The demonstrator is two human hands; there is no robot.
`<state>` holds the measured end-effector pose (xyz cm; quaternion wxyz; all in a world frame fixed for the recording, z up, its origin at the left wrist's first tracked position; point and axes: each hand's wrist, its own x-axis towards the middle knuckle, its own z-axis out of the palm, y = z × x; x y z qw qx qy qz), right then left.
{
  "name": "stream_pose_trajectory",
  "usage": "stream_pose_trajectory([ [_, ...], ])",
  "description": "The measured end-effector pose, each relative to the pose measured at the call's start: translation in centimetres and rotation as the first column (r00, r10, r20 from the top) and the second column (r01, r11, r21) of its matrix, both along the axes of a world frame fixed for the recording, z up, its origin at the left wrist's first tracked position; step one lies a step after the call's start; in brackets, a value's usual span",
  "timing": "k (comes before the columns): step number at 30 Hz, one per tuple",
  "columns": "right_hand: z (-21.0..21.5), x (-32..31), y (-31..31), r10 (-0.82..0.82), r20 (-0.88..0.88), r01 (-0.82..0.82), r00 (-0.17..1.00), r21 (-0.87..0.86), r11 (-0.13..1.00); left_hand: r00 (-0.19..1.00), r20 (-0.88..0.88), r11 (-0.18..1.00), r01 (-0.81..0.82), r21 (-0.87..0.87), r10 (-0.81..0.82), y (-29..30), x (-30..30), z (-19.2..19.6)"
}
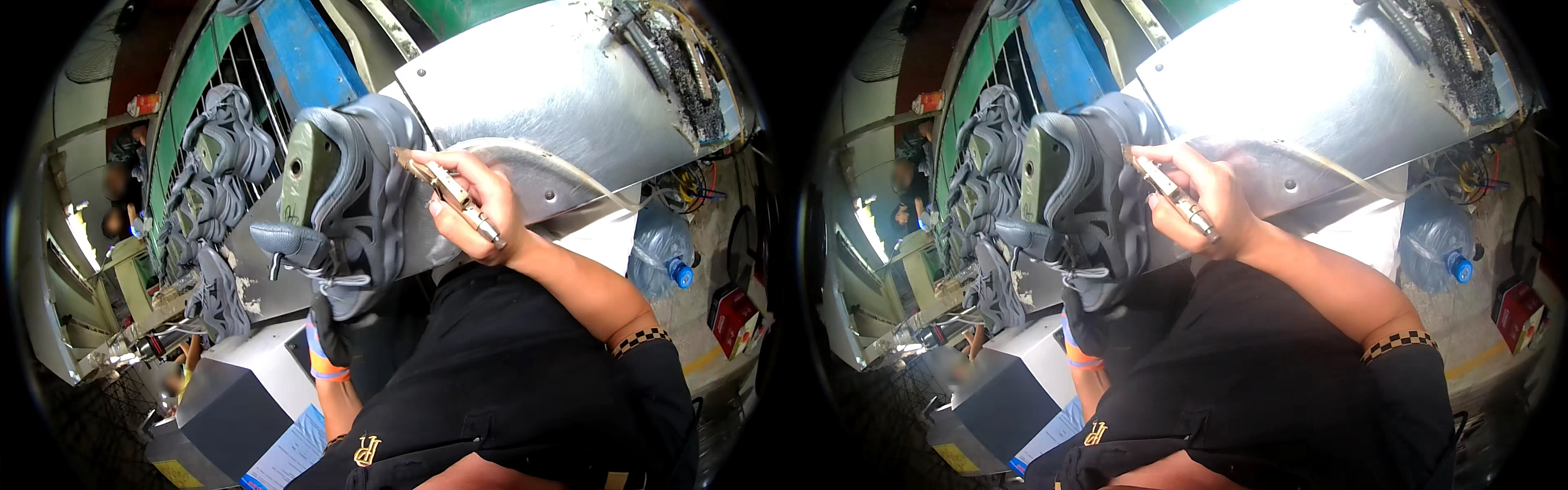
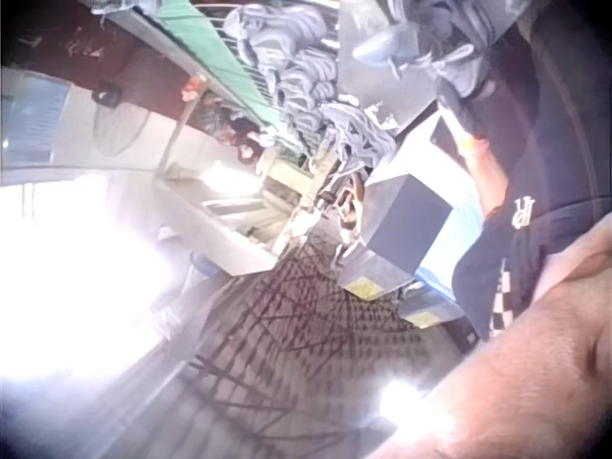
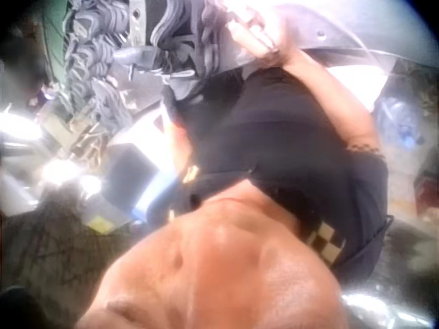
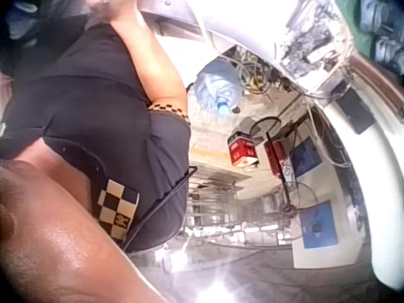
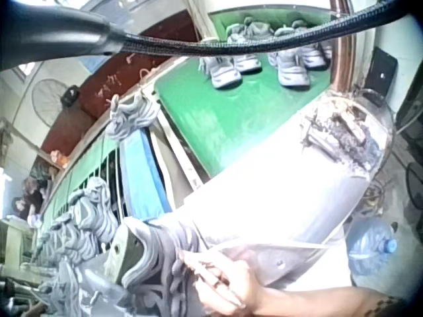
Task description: The person applies adhesive using a hand-held pneumatic tool to the seams and soles of grey sneakers, picking them up and placing them on a conveyor belt.
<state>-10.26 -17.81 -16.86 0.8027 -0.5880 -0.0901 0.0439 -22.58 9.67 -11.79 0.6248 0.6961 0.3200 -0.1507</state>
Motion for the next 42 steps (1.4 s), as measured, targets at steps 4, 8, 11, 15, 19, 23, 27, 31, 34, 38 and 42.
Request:
stream_pose_trajectory([
  [4,-0.3,0.0,0.1,0.014,-0.005,-0.014,1.000,-0.004,1.000,0.999,-0.020,0.973,0.030,-0.229,-0.036,-3.8,-0.1,0.8],
  [8,0.0,0.3,-0.1,0.036,-0.068,-0.033,0.997,0.046,0.998,0.999,-0.042,0.941,-0.009,-0.339,-0.006,-5.0,-0.1,0.6],
  [11,0.0,0.1,0.1,0.008,-0.028,-0.007,1.000,0.061,0.998,0.999,-0.047,0.920,-0.012,-0.391,-0.007,-5.5,0.2,0.5],
  [15,-0.2,-0.3,-0.1,0.000,0.005,0.000,1.000,0.016,1.000,0.999,-0.021,0.887,0.015,-0.461,-0.028,-5.8,0.4,0.2],
  [19,-0.6,-0.9,0.1,0.010,-0.017,-0.009,1.000,0.044,0.999,0.999,-0.041,0.861,-0.019,-0.508,-0.002,-6.5,0.9,0.1],
  [23,-0.6,-1.7,-0.3,0.060,-0.069,-0.055,0.996,0.081,0.995,0.998,-0.060,0.809,-0.041,-0.586,0.007,-6.6,0.8,-0.7],
  [27,-0.4,-2.1,-0.7,0.057,-0.053,-0.052,0.997,0.092,0.994,0.998,-0.069,0.771,-0.049,-0.635,0.007,-7.4,1.1,-0.8],
  [31,-0.6,-2.4,-1.3,0.063,-0.060,-0.061,0.996,0.039,0.997,0.997,-0.083,0.726,-0.063,-0.684,0.008,-8.1,1.4,-1.1],
  [34,-0.3,-2.6,-2.1,0.051,-0.090,-0.050,0.995,0.015,0.999,0.996,-0.091,0.700,-0.047,-0.712,-0.026,-9.0,1.9,-1.3],
  [38,-0.5,-3.4,-3.4,0.105,-0.127,-0.101,0.986,0.042,0.994,0.990,-0.113,0.735,-0.017,-0.678,-0.081,-10.0,2.2,-1.3],
  [42,-0.2,-4.4,-4.8,0.102,-0.090,-0.098,0.991,0.046,0.994,0.980,-0.175,0.723,-0.055,-0.688,-0.092,-10.5,2.5,-1.8],
])
